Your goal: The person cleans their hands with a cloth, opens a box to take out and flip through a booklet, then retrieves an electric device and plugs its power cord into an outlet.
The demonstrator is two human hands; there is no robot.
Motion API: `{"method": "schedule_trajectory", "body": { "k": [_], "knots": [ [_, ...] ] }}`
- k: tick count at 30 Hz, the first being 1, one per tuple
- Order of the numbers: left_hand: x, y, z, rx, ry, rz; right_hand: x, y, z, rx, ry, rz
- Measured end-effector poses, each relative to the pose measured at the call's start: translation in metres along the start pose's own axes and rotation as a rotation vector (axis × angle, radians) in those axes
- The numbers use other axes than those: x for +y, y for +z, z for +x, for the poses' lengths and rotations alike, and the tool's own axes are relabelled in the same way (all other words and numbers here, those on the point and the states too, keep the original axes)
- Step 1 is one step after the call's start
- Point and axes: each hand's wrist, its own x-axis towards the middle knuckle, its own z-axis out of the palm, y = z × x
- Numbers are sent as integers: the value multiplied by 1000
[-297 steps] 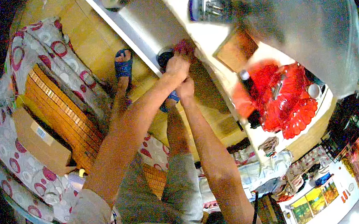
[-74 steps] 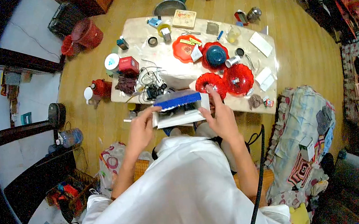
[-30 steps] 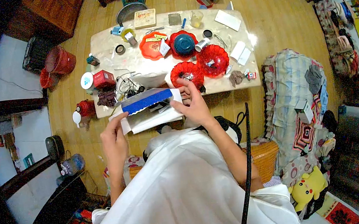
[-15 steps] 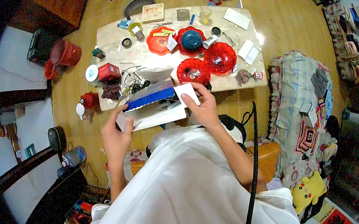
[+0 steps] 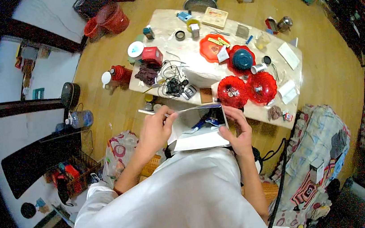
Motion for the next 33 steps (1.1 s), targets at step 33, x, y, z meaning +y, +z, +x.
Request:
{"method": "schedule_trajectory", "body": {
  "k": [33],
  "knots": [
    [-15,-13,-18,58,-8,-55,-25,11,30,-498,138,-20]
  ]
}}
